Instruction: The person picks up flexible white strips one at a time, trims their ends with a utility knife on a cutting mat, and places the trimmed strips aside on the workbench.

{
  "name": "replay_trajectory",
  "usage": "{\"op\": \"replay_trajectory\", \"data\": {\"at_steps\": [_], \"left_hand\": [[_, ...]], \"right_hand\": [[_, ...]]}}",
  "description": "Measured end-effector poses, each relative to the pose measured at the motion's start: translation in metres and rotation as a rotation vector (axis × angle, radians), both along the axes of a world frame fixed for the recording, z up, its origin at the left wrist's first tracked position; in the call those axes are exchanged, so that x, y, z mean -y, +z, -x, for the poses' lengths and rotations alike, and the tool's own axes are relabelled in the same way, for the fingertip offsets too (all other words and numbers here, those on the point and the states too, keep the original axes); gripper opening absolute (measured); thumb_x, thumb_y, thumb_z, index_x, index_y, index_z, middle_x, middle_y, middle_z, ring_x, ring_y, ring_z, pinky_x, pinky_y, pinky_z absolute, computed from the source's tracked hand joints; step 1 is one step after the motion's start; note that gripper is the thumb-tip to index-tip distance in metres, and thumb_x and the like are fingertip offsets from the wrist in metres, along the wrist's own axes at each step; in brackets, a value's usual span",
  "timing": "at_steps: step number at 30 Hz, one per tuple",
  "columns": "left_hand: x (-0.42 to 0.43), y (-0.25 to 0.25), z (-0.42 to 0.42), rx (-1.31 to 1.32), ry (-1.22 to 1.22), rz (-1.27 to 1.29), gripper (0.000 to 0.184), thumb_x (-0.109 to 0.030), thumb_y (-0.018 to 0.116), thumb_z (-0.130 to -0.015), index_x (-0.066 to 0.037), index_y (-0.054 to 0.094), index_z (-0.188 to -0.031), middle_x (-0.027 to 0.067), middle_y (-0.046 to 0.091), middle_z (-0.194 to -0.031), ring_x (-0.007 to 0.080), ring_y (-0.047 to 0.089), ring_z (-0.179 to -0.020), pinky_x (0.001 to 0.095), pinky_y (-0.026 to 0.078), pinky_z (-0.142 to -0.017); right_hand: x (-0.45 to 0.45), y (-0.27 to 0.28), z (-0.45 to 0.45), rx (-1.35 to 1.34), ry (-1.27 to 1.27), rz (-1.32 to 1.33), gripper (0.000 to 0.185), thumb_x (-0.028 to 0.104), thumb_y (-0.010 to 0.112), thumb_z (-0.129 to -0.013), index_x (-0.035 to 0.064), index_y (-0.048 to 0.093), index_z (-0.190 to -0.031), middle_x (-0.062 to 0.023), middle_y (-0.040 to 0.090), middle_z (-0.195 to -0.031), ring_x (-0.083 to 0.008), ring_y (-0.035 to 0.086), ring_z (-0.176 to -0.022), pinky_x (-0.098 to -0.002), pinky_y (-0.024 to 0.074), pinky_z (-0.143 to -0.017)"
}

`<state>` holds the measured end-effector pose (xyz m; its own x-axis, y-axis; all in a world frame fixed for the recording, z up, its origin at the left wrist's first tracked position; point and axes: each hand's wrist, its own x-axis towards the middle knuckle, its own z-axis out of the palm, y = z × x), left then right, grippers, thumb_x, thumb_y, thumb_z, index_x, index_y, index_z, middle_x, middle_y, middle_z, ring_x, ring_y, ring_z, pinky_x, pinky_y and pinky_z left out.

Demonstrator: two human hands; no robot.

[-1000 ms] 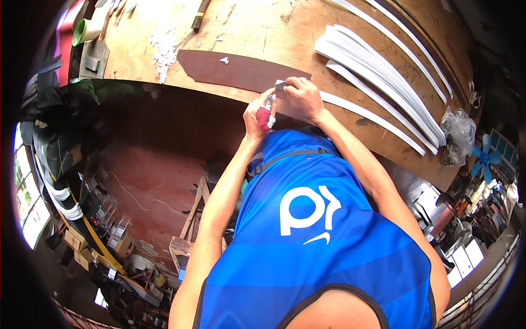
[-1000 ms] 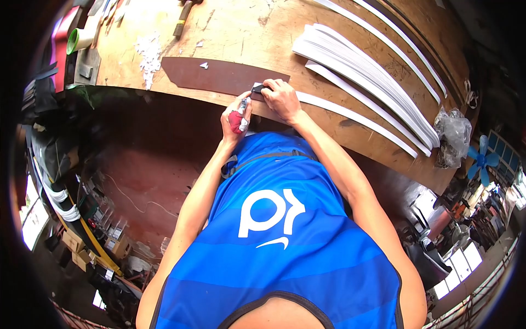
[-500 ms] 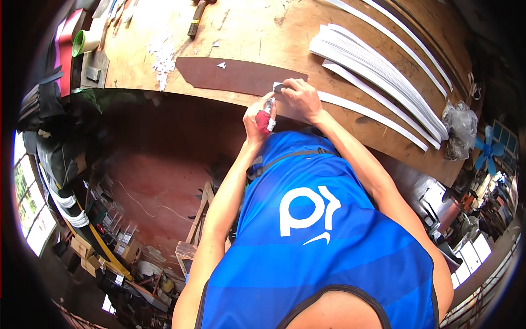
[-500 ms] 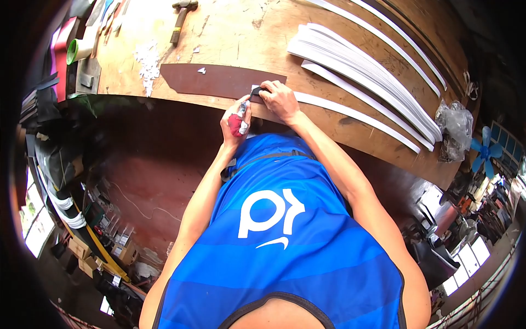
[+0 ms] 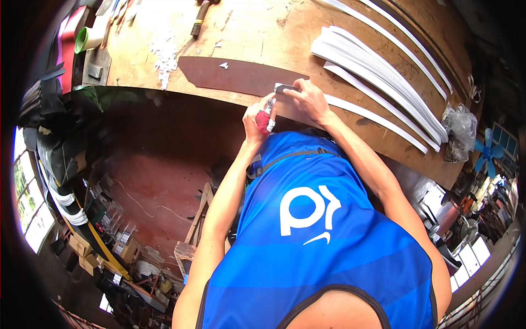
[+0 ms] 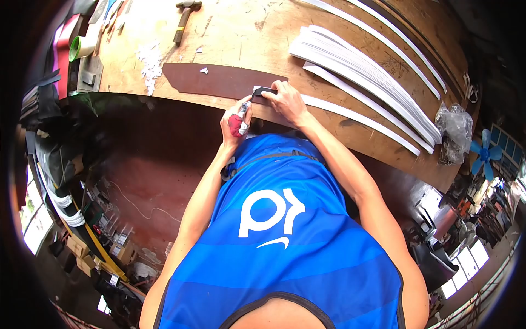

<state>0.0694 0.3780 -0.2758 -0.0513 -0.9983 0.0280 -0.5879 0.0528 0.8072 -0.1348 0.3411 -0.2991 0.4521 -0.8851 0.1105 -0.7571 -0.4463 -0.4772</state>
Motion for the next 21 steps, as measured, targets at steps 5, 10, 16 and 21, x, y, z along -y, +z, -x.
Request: {"op": "replay_trajectory", "data": {"at_steps": [5, 10, 16, 21], "left_hand": [[-0.001, 0.000, -0.002, -0.016, 0.002, -0.064, 0.027, -0.016, 0.067, -0.093, -0.010, 0.069, -0.119, 0.0145, 0.065, -0.075, 0.0219, 0.064, -0.066, 0.0325, 0.052, -0.065], [0.000, -0.004, -0.002, -0.059, 0.016, -0.069, 0.035, -0.020, 0.072, -0.087, -0.018, 0.068, -0.121, 0.0176, 0.066, -0.078, 0.0348, 0.065, -0.073, 0.0423, 0.052, -0.068], [0.000, -0.005, -0.003, -0.165, 0.039, -0.075, 0.030, -0.018, 0.071, -0.089, -0.014, 0.069, -0.118, 0.0180, 0.066, -0.078, 0.0322, 0.066, -0.072, 0.0393, 0.052, -0.067], [0.005, -0.006, -0.013, -0.208, 0.122, -0.131, 0.027, -0.018, 0.069, -0.091, -0.010, 0.070, -0.117, 0.0170, 0.065, -0.078, 0.0291, 0.065, -0.069, 0.0371, 0.051, -0.066]], "right_hand": [[0.001, -0.002, 0.000, 0.014, -0.003, 0.007, 0.035, 0.007, 0.067, -0.073, 0.0191, 0.071, -0.106, -0.0084, 0.056, -0.096, -0.0259, 0.059, -0.089, -0.0379, 0.0525, -0.076], [0.004, 0.008, 0.000, -0.046, 0.034, -0.007, 0.030, 0.008, 0.067, -0.074, 0.0162, 0.071, -0.103, -0.0089, 0.057, -0.100, -0.0254, 0.058, -0.092, -0.0369, 0.0514, -0.079], [0.008, 0.006, -0.020, 0.019, 0.053, 0.074, 0.008, 0.008, 0.065, -0.078, 0.0042, 0.066, -0.085, -0.0111, 0.059, -0.106, -0.0267, 0.060, -0.092, -0.0370, 0.0522, -0.079], [0.004, -0.006, -0.026, 0.082, -0.020, 0.041, 0.006, 0.009, 0.067, -0.079, 0.0036, 0.065, -0.082, -0.0115, 0.060, -0.103, -0.0261, 0.063, -0.088, -0.0364, 0.0552, -0.076]]}}
